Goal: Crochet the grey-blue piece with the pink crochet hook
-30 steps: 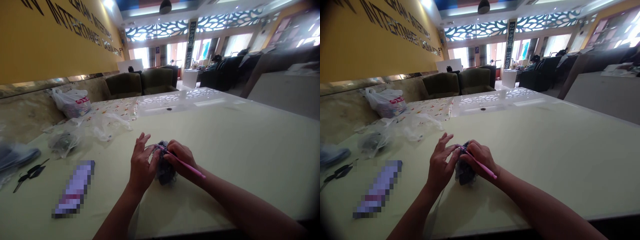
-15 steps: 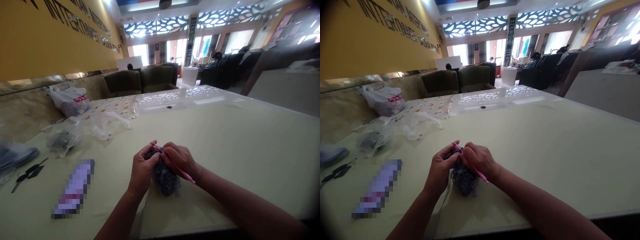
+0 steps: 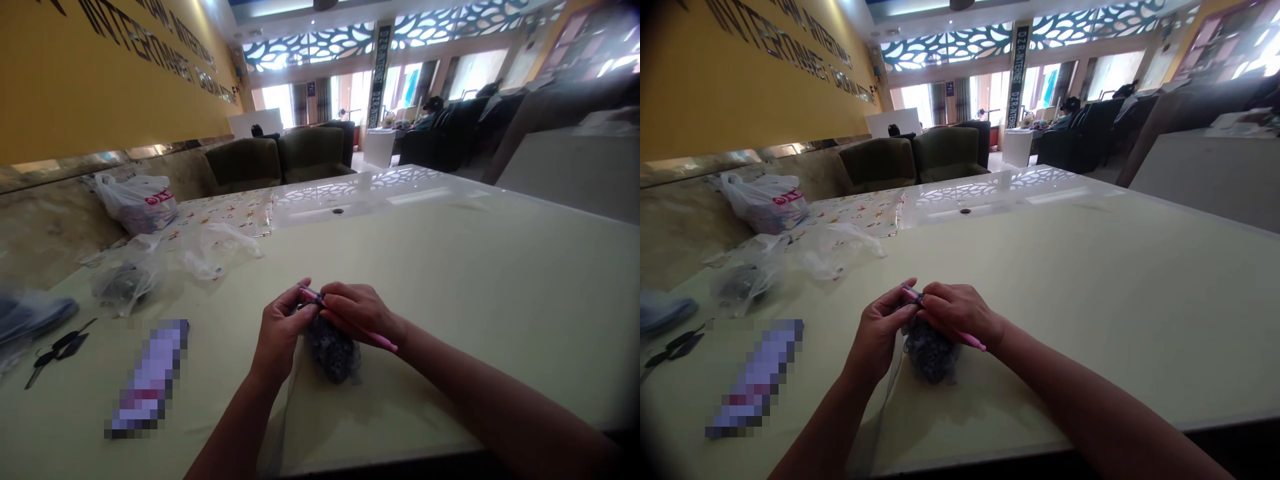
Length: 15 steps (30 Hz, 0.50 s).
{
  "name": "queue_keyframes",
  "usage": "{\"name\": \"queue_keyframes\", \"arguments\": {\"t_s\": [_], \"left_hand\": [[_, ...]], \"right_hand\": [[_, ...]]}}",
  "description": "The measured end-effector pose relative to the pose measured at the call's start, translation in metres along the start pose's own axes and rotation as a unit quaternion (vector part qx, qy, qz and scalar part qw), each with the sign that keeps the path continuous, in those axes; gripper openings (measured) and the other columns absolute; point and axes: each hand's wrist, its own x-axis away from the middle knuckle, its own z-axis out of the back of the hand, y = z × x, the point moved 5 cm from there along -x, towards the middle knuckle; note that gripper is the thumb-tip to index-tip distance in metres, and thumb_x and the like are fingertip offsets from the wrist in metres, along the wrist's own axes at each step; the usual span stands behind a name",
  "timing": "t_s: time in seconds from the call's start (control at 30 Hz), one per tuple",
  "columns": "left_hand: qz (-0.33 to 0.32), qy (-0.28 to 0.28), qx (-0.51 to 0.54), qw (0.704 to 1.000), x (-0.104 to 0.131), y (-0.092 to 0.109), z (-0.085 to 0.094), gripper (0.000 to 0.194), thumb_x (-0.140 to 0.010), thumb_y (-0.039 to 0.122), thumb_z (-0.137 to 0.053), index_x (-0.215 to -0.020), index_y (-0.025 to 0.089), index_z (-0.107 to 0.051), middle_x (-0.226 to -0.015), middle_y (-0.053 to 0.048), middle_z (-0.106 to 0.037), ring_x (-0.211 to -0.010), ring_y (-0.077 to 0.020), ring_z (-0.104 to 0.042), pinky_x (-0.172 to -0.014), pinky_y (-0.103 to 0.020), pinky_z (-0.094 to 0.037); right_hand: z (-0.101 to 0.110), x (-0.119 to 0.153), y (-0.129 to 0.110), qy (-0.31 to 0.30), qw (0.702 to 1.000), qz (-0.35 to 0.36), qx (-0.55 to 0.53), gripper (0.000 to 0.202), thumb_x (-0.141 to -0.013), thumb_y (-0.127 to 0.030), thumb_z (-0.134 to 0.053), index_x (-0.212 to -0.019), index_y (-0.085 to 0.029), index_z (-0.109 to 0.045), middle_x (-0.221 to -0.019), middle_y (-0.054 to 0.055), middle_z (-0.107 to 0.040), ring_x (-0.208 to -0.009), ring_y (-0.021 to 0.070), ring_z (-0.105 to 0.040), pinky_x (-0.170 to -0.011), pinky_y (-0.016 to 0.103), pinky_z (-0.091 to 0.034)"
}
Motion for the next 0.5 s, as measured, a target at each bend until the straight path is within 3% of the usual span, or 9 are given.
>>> {"name": "queue_keyframes", "arguments": {"t_s": [0.1,0.23,0.4,0.5], "left_hand": [[-0.054,0.046,-0.06,0.996,0.003,0.003,0.0,0.024,-0.072,0.024,-0.08,-0.095,0.018,-0.078,-0.109,-0.005,-0.073,-0.115,-0.024,-0.061,-0.104,-0.035,-0.042],[-0.031,0.089,0.011,0.996,0.006,-0.001,-0.004,0.046,-0.07,0.024,-0.082,-0.115,0.019,-0.074,-0.09,0.0,-0.073,-0.091,-0.0161,-0.065,-0.093,-0.03,-0.048],[0.092,-0.017,0.143,0.985,0.002,-0.005,-0.011,0.05,-0.062,0.016,-0.083,-0.112,0.014,-0.074,-0.088,-0.004,-0.074,-0.081,-0.0129,-0.065,-0.084,-0.025,-0.049],[0.108,-0.04,0.155,0.981,0.002,-0.001,-0.01,0.051,-0.061,0.012,-0.082,-0.111,0.013,-0.075,-0.086,-0.004,-0.074,-0.08,-0.013,-0.065,-0.083,-0.025,-0.048]], "right_hand": [[-0.004,-0.001,-0.004,-0.012,0.999,-0.005,0.051,0.013,-0.097,-0.018,-0.051,-0.086,-0.018,-0.057,-0.087,0.005,-0.067,-0.064,0.0116,-0.054,-0.056,0.025,-0.034],[-0.009,-0.002,-0.016,0.034,0.986,-0.016,0.164,0.02,-0.095,-0.011,-0.049,-0.077,-0.017,-0.054,-0.079,0.006,-0.065,-0.061,0.0124,-0.052,-0.056,0.026,-0.034],[-0.004,-0.001,-0.023,0.071,0.988,0.006,0.136,0.012,-0.097,-0.014,-0.05,-0.086,-0.016,-0.054,-0.086,0.006,-0.069,-0.065,0.0128,-0.059,-0.061,0.025,-0.044],[0.001,0.0,-0.02,0.081,0.994,0.005,0.076,0.007,-0.098,-0.018,-0.051,-0.093,-0.016,-0.055,-0.095,0.008,-0.072,-0.072,0.0133,-0.066,-0.065,0.024,-0.052]]}}
